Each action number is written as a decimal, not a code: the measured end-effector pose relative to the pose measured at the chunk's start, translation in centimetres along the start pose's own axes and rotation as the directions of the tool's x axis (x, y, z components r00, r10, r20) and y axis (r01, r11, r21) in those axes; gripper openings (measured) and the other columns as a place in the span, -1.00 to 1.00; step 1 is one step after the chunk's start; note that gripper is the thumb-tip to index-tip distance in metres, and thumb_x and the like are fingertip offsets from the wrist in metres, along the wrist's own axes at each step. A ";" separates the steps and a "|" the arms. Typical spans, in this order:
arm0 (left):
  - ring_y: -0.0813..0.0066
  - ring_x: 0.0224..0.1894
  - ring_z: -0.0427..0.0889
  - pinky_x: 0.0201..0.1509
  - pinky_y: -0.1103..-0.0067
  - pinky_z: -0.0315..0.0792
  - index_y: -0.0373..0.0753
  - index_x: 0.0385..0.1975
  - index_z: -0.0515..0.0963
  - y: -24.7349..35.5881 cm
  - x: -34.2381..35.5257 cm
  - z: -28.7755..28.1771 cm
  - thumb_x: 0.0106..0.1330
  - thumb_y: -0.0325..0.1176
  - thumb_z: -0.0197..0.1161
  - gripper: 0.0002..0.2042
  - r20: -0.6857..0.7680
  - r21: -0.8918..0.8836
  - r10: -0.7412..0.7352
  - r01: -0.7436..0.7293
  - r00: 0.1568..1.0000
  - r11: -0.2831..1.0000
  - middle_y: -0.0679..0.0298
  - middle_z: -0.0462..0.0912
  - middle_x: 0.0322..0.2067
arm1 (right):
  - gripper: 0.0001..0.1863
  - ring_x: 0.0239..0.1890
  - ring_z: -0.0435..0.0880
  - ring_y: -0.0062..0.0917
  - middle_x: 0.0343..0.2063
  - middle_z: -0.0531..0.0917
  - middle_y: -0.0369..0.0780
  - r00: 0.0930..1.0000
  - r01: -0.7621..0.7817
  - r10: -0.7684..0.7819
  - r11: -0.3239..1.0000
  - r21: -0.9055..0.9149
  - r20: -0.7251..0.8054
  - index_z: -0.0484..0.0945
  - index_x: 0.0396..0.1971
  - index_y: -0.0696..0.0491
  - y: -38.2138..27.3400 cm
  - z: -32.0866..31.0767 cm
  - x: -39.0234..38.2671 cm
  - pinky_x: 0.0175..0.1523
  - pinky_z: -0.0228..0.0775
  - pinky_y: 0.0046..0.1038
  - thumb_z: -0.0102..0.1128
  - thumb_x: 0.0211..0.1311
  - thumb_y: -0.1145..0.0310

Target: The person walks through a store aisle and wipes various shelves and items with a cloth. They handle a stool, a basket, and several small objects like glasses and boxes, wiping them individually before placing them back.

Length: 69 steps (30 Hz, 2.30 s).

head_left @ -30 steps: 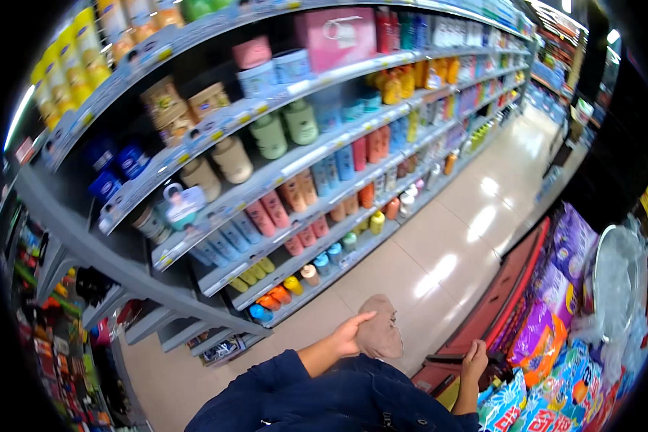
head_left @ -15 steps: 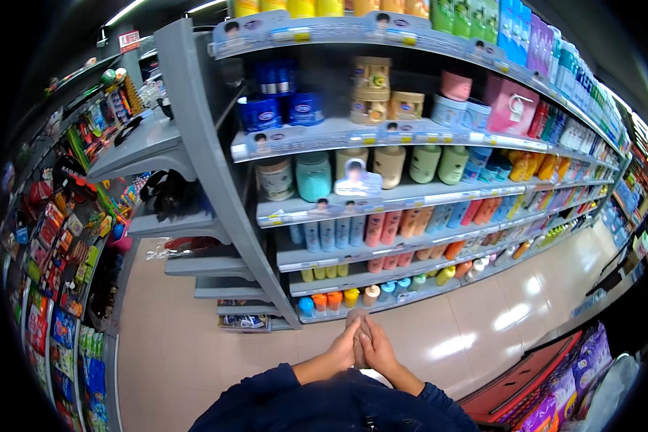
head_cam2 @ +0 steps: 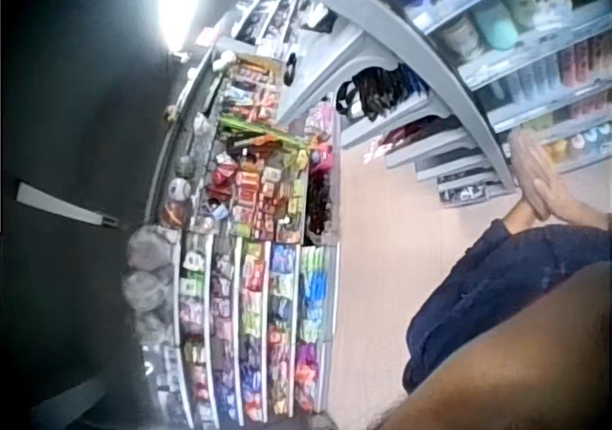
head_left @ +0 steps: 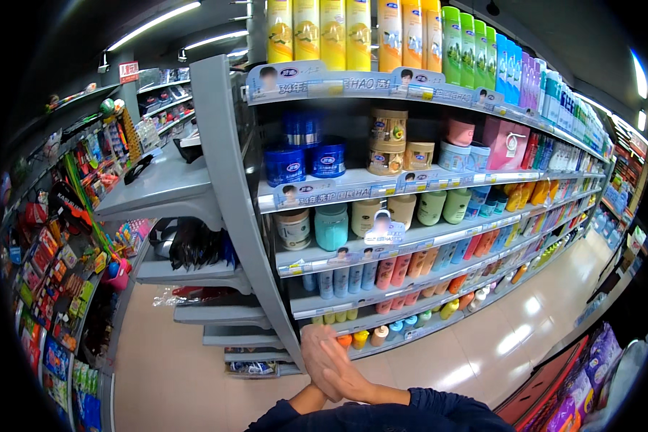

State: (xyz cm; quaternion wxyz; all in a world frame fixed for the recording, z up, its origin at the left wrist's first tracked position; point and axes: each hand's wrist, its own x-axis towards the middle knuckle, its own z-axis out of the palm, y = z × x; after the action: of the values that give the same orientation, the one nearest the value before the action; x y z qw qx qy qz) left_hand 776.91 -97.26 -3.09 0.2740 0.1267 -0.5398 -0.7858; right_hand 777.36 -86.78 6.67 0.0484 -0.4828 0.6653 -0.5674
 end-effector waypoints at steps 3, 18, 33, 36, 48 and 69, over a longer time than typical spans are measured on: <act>0.29 0.26 0.21 0.32 0.36 0.09 -0.22 0.17 0.25 1.3 0.2 -0.3 0.35 -0.18 0.02 -0.56 0.004 0.249 0.126 -0.123 0.992 0.961 0.13 0.21 0.22 | -0.43 0.33 0.08 -0.16 0.24 0.19 0.03 0.999 -0.017 0.020 0.996 0.087 -0.026 0.10 0.28 0.16 -0.6 0.4 1.6 0.38 -0.20 -0.30 -0.10 0.33 0.26; 0.32 0.38 -0.07 0.40 0.54 -0.17 -0.38 0.32 -0.07 10.1 -2.6 1.4 0.45 -0.02 -0.27 -0.39 -0.142 0.041 0.029 -0.024 0.989 0.999 0.09 -0.02 0.32 | -0.53 0.14 0.35 -0.14 0.10 0.38 0.03 1.000 0.007 -0.008 0.999 0.044 0.022 0.28 0.17 0.19 4.0 2.1 6.8 0.25 0.12 -0.31 -0.14 0.32 0.29; 0.27 0.07 0.46 0.19 0.38 0.32 -0.42 0.21 0.12 24.8 -4.2 -27.3 0.41 -0.33 -0.03 -0.55 0.287 -0.030 -0.020 0.030 0.958 0.999 -0.05 0.35 0.11 | -0.57 0.12 0.31 -0.47 -0.03 0.40 -0.19 0.965 0.194 -0.210 0.975 0.112 0.159 0.28 0.05 0.18 -8.7 10.9 29.6 0.25 0.08 -0.45 0.04 0.27 0.27; 0.31 0.03 0.47 0.16 0.42 0.34 -0.41 0.18 0.15 28.4 -3.3 -33.3 0.38 -0.40 -0.01 -0.58 0.271 0.005 -0.056 0.057 0.961 0.998 -0.01 0.39 0.06 | -0.54 0.12 0.33 -0.45 0.00 0.40 -0.14 0.921 0.370 -0.366 0.929 0.008 -0.130 0.26 0.08 0.17 -14.4 10.5 34.8 0.24 0.10 -0.43 0.06 0.23 0.32; 0.37 -0.04 0.51 0.12 0.43 0.38 -0.40 0.12 0.24 33.8 6.2 -48.1 0.35 -0.45 0.00 -0.64 0.296 0.031 -0.085 0.079 0.951 0.996 0.05 0.47 -0.03 | -0.63 -0.04 0.50 -0.27 -0.10 0.51 -0.05 0.938 0.284 -0.017 0.614 -0.736 0.347 0.50 0.03 0.09 -20.8 12.2 48.3 0.12 0.29 -0.41 0.13 0.20 0.39; 0.44 -0.15 0.49 0.01 0.49 0.40 -0.41 -0.01 0.33 51.3 33.6 -74.7 0.28 -0.56 0.05 -0.72 0.499 0.210 0.149 -0.286 0.854 0.935 0.15 0.52 -0.14 | -0.58 -0.17 0.57 -0.61 -0.15 0.63 -0.20 0.846 -0.519 0.460 0.600 -0.609 -0.269 0.50 0.02 0.15 -22.6 18.9 52.1 0.05 0.38 -0.63 0.06 0.09 0.65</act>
State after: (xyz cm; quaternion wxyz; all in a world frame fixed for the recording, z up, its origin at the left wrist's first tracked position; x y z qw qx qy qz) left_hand 801.47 -188.24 18.49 0.2007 -0.0955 -0.7055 -0.6729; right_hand 774.61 -133.96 43.35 0.0000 -0.2424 0.9293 -0.2786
